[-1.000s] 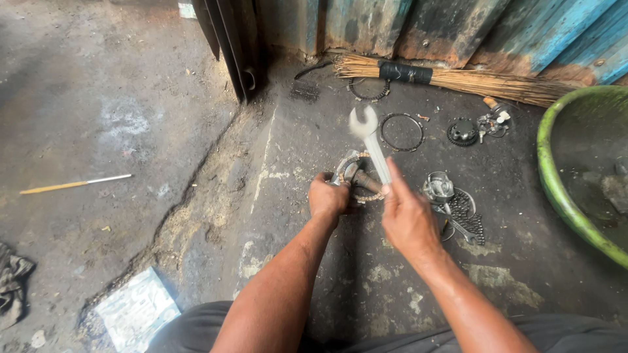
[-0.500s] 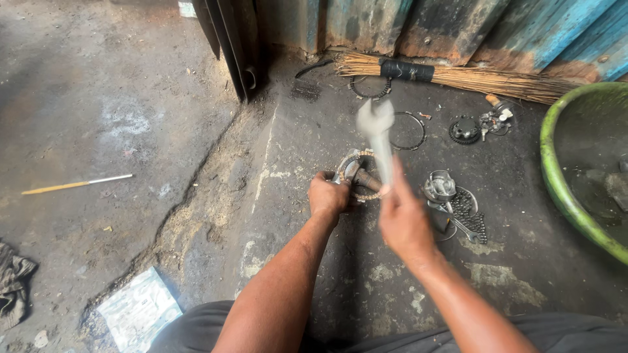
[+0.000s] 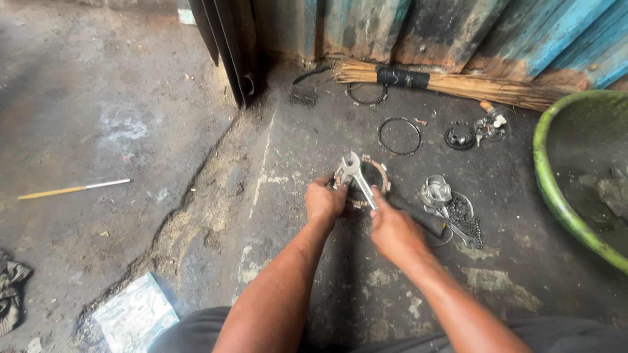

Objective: The person sits on the floor and uses a wrench to tighten a bolt on a circular mechanical part. They repeatedly reposition the wrench and apply force to secure the component.

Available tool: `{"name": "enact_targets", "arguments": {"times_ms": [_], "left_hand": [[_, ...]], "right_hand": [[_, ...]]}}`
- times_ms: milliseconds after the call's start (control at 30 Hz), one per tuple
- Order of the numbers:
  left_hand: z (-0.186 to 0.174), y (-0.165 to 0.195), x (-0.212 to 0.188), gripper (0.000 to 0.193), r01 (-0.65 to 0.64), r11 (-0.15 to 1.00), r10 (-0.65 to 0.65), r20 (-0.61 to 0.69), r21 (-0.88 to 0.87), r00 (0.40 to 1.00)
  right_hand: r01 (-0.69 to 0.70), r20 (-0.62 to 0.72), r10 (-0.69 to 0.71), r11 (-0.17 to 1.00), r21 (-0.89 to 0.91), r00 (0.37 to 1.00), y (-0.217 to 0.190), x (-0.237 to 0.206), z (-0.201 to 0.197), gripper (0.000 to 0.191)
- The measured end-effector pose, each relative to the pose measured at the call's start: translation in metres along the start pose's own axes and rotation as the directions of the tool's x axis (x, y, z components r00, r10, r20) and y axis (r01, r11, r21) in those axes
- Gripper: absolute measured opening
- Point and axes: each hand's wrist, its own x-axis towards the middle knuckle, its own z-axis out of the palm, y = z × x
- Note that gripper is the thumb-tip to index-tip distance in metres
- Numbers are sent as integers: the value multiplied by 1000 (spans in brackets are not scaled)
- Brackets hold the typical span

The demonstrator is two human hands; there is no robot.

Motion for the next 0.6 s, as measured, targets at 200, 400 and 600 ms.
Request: {"name": "enact_targets", "arguments": {"times_ms": [200,400,600], "left_hand": [[12,-7,4,66,53,998,-53,30,18,998],[17,-11,2,68,-37,999,36,-7,-27,999],[6,3,-9,64,102,989,-97,57,-105,994]], "right_hand": [[254,-201,-172,817,517,964,22,14,-18,78],[82,-108,-41,906,416,993,26,4,-18,59],[43,-99,-6,927,374,995,20,-4,-9,49]]}}
